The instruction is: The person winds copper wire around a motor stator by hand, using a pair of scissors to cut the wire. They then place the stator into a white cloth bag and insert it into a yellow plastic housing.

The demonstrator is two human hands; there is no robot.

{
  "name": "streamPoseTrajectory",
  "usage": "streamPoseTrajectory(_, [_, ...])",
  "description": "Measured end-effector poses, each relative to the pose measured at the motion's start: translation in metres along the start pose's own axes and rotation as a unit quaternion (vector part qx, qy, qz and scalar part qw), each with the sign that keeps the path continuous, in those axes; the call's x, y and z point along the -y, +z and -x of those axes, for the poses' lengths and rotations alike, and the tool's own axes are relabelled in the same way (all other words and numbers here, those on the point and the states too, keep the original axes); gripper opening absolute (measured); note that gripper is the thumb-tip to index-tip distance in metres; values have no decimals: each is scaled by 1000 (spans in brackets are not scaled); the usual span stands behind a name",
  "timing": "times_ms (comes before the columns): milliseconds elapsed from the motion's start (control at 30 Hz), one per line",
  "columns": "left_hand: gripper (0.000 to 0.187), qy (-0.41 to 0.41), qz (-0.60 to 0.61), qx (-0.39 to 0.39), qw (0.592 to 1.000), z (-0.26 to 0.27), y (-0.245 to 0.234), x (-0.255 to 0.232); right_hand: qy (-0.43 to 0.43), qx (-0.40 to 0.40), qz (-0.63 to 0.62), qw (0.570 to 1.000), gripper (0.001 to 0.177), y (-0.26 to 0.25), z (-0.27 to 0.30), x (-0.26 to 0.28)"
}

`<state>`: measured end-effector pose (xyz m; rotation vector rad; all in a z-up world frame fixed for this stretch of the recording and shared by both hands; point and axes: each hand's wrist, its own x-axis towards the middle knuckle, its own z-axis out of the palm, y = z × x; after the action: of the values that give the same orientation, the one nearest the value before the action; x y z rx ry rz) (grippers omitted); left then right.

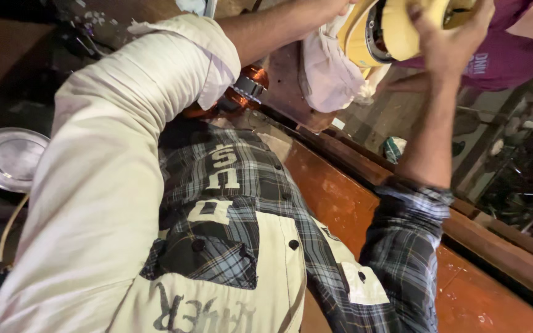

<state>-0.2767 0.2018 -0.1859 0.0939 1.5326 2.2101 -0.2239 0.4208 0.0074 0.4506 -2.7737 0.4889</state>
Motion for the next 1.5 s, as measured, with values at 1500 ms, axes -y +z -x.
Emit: streamPoseTrajectory(1500, [79,-190,-55,199,960,-85,39,-47,527,-95,-543,647,77,47,74,35])
